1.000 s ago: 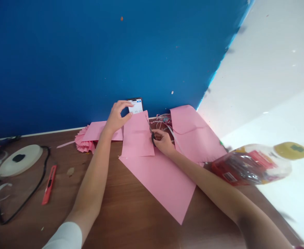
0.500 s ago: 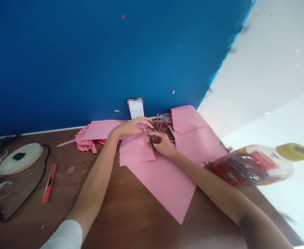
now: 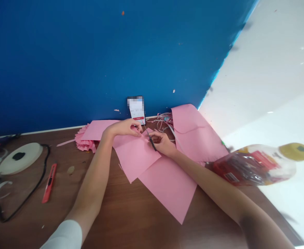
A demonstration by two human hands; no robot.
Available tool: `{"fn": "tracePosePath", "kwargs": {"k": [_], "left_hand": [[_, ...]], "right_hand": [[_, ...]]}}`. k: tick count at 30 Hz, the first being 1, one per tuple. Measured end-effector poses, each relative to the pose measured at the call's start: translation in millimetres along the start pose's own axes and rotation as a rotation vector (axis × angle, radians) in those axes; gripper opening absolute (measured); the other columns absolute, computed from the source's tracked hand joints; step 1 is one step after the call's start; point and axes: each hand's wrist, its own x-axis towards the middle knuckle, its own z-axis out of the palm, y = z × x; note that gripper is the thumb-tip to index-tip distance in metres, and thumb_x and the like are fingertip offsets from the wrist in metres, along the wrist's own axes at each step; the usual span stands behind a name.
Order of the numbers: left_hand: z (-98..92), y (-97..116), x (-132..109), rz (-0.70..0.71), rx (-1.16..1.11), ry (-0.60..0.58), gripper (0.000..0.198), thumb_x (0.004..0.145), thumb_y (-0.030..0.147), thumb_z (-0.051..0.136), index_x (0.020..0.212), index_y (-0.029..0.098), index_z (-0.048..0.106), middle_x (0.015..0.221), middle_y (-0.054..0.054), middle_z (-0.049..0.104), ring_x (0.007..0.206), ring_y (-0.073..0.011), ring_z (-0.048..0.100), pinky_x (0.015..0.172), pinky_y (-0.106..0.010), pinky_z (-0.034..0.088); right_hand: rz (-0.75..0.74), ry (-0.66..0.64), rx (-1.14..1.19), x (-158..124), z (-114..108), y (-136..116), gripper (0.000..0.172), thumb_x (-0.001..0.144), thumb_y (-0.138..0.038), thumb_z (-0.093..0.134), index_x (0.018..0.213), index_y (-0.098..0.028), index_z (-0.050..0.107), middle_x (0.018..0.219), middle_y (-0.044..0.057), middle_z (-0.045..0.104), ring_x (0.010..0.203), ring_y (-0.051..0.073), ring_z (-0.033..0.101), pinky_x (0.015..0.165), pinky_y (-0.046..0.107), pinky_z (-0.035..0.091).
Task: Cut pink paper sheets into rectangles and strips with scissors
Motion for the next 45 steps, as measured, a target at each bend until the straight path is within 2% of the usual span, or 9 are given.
{"fn": "tracePosePath", "kwargs": {"k": [4, 10, 14, 18, 24, 27, 34, 40, 45], "left_hand": [[-0.7, -5.1, -1.6, -0.047, -0.024, -0.074, 0.022, 0.067, 0.037, 0.067, 0.071, 0.017, 0.059, 0.07, 0.001, 0.059, 0.064, -0.0118, 0.049, 0.057, -0.025, 0.033], [-6.1, -5.9, -9.1, -0.072, -0.112, -0.076, 0.025, 0.064, 0.04, 0.071, 0.069, 0.017, 0.06, 0.066, 0.0, 0.06, 0.059, -0.011, 0.05, 0.055, -0.025, 0.032], [-11.1, -3.6, -15.0, -0.073, -0.124, -0.052, 0.026, 0.064, 0.04, 0.071, 0.071, 0.016, 0.062, 0.064, 0.001, 0.058, 0.058, -0.0106, 0.049, 0.055, -0.024, 0.032], [-15.4, -4.0, -19.0, -0.06, -0.1, -0.045, 0.026, 0.066, 0.042, 0.069, 0.073, 0.017, 0.063, 0.065, 0.0, 0.059, 0.06, -0.0119, 0.051, 0.056, -0.025, 0.033], [-17.6, -6.6, -21.2, -0.055, -0.114, -0.068, 0.022, 0.068, 0.036, 0.066, 0.081, 0.018, 0.068, 0.086, -0.004, 0.068, 0.078, -0.0172, 0.06, 0.068, -0.026, 0.041], [-16.5, -9.6, -21.0, -0.069, -0.146, -0.043, 0.02, 0.069, 0.033, 0.064, 0.08, 0.017, 0.067, 0.083, -0.004, 0.067, 0.078, -0.0168, 0.06, 0.068, -0.026, 0.041], [-15.2, -21.0, -19.8, -0.094, -0.207, 0.0, 0.022, 0.069, 0.032, 0.064, 0.084, 0.016, 0.065, 0.083, -0.004, 0.067, 0.078, -0.017, 0.06, 0.071, -0.027, 0.042], [0.7, -16.0, -0.3, -0.084, -0.099, -0.092, 0.032, 0.071, 0.04, 0.064, 0.097, 0.021, 0.068, 0.097, -0.005, 0.068, 0.086, -0.0188, 0.061, 0.072, -0.026, 0.041], [14.9, -16.3, 13.5, -0.119, -0.006, -0.118, 0.026, 0.072, 0.043, 0.061, 0.082, 0.02, 0.068, 0.078, -0.002, 0.065, 0.067, -0.0151, 0.054, 0.061, -0.025, 0.035]], "right_hand": [[-0.001, 0.047, -0.034, 1.3, 1.6, 2.3, 0.039, 0.061, -0.028, 0.076, 0.097, -0.017, 0.067, 0.066, -0.001, 0.062, 0.053, 0.009, 0.049, 0.051, 0.023, 0.04], [-0.029, 0.245, -0.055, 5.9, 0.0, 5.1, 0.039, 0.065, -0.033, 0.073, 0.101, -0.018, 0.067, 0.061, -0.003, 0.056, 0.051, 0.008, 0.045, 0.049, 0.022, 0.038], [-0.007, 0.129, -0.075, 4.8, 1.2, 0.7, 0.039, 0.062, -0.032, 0.076, 0.098, -0.018, 0.069, 0.057, -0.004, 0.054, 0.05, 0.009, 0.047, 0.05, 0.024, 0.041], [0.015, 0.004, -0.046, 2.1, 4.4, -4.0, 0.034, 0.061, -0.034, 0.076, 0.09, -0.018, 0.071, 0.067, 0.002, 0.064, 0.062, 0.016, 0.058, 0.059, 0.031, 0.047], [0.037, 0.078, -0.05, 2.8, 1.4, -2.5, 0.036, 0.064, -0.037, 0.074, 0.095, -0.02, 0.069, 0.059, -0.003, 0.057, 0.052, 0.011, 0.049, 0.052, 0.026, 0.041], [0.038, 0.151, -0.022, 4.0, -1.7, -2.4, 0.036, 0.068, -0.039, 0.071, 0.098, -0.02, 0.066, 0.063, -0.003, 0.056, 0.052, 0.008, 0.045, 0.05, 0.023, 0.037], [0.042, 0.108, -0.025, 4.3, -2.8, 1.4, 0.041, 0.061, -0.031, 0.075, 0.098, -0.022, 0.06, 0.066, -0.003, 0.058, 0.051, 0.009, 0.047, 0.048, 0.022, 0.036], [0.04, 0.135, 0.035, 5.8, -3.9, 6.6, 0.037, 0.059, -0.027, 0.075, 0.092, -0.021, 0.06, 0.068, -0.002, 0.06, 0.054, 0.011, 0.052, 0.051, 0.024, 0.041], [0.046, 0.118, 0.03, 5.8, -4.8, 4.1, 0.033, 0.061, -0.029, 0.074, 0.09, -0.021, 0.06, 0.063, -0.004, 0.058, 0.047, 0.008, 0.045, 0.046, 0.022, 0.036]]}}
